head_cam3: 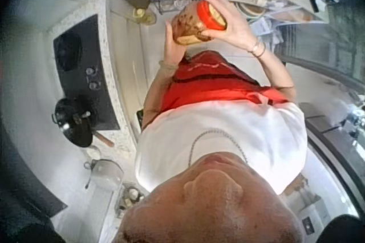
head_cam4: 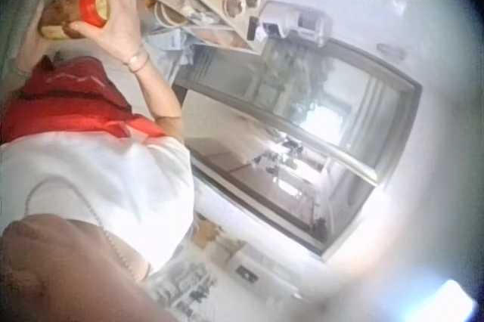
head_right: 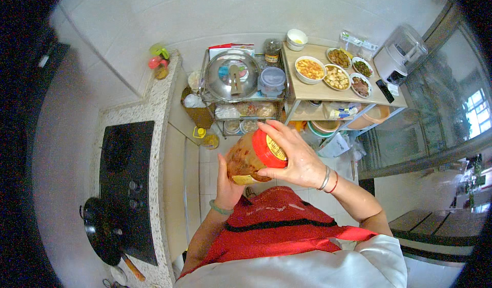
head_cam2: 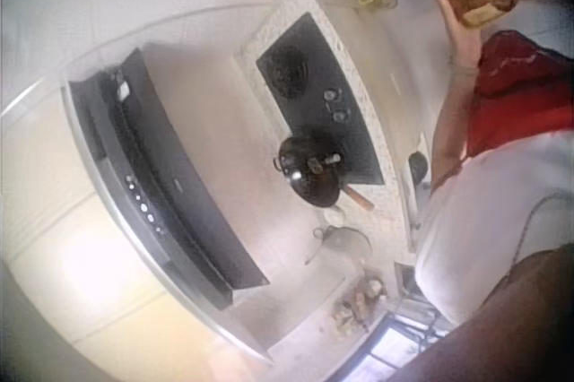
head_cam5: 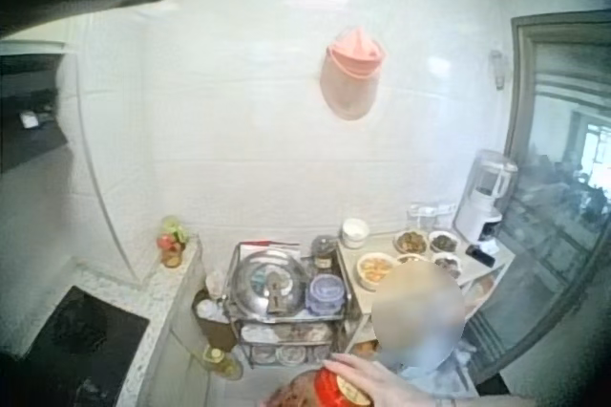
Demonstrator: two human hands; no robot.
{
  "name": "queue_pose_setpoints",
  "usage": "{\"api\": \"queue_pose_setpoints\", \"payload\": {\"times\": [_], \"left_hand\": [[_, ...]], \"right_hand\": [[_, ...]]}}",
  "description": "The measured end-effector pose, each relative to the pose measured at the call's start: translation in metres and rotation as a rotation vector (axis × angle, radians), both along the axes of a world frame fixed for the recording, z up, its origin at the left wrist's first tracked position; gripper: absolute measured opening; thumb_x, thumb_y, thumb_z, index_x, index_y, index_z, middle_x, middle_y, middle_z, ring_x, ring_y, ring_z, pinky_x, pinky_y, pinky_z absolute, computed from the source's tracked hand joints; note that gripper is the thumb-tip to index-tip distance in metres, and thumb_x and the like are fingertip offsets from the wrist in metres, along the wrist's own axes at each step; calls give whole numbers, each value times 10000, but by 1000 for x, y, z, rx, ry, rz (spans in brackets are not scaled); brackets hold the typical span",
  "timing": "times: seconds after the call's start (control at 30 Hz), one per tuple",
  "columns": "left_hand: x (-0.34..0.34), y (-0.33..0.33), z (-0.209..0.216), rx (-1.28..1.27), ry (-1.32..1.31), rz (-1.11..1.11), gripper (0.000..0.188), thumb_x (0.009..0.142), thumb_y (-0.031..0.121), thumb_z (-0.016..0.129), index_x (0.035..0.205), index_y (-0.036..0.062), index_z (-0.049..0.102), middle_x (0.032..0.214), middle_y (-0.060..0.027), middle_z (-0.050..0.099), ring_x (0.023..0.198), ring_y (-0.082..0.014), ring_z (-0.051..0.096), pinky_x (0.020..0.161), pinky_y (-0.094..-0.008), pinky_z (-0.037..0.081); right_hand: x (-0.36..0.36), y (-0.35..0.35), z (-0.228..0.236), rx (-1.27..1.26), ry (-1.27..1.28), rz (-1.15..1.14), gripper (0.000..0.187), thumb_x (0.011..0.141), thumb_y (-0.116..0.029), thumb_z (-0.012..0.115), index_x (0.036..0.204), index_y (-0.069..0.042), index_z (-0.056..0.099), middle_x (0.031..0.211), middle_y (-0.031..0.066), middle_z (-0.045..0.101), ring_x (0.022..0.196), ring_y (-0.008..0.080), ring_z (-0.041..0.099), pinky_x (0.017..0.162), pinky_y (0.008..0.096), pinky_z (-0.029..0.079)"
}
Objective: The person cleans a kitchen knife and a wooden cutting board at the sink using a cloth. They then wipe the range hood above the stove with the same cloth, repeatedly rinsing and wringing the cloth between cleaning actions.
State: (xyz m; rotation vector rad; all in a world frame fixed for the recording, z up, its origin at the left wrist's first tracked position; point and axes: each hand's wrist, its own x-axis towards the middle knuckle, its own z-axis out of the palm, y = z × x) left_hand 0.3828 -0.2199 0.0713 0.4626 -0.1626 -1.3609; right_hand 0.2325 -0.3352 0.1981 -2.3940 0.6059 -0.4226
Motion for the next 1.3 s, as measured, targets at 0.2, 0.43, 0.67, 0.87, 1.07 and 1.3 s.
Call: {"api": "queue_pose_setpoints", "payload": {"times": [0.2, 0.43, 0.67, 0.87, 1.07, 1.3], "left_hand": [[12, -89, 8, 135, 65, -140, 637, 955, 543, 268, 1440, 133, 221, 1475, -94, 263, 1364, -250, 248, 1106, -473, 217], [18, -171, 6, 59, 23, -104, 602, 985, 462, 254, 1439, 68, 210, 1483, -147, 235, 1383, -264, 200, 1128, -445, 165], [-10, -246, 0, 201, 117, 36, 491, 993, 337, 348, 1394, 57, 306, 1432, -154, 331, 1341, -271, 300, 1104, -429, 262], [-29, -278, -1, 301, 152, 144, 471, 986, 326, 368, 1379, 68, 341, 1411, -138, 369, 1316, -270, 339, 1099, -431, 276], [-30, -273, -15, 235, 93, 177, 485, 981, 340, 372, 1384, 74, 340, 1399, -140, 394, 1284, -270, 389, 1073, -414, 321], [-15, -228, -36, 275, 223, 339, 397, 955, 323, 465, 1288, 107, 473, 1248, -71, 554, 1087, -194, 553, 937, -334, 443]], "right_hand": [[1, -98, 11, -32, -128, -182, 845, 637, -331, 806, 1342, -73, 418, 1338, 183, 436, 1273, 323, 387, 1069, 403, 294], [-14, -305, -10, -367, -166, -402, 763, 702, -348, 762, 1314, -33, 433, 1316, 183, 461, 1229, 332, 433, 1037, 401, 332], [-21, -527, -73, -575, 189, -625, 786, 691, -421, 734, 1353, -147, 410, 1371, 188, 383, 1189, 390, 428, 988, 450, 379], [-4, -630, -137, -498, 325, -611, 816, 687, -426, 730, 1368, -142, 382, 1379, 170, 386, 1179, 412, 432, 1000, 446, 374], [-13, -667, -179, -635, 50, -334, 681, 689, -350, 749, 1236, -33, 497, 1218, 171, 526, 1128, 338, 502, 962, 406, 414], [35, -629, -132, -428, -70, -221, 393, 926, -307, 491, 1187, -24, 569, 1151, 114, 604, 1128, 265, 519, 960, 349, 395]]}}
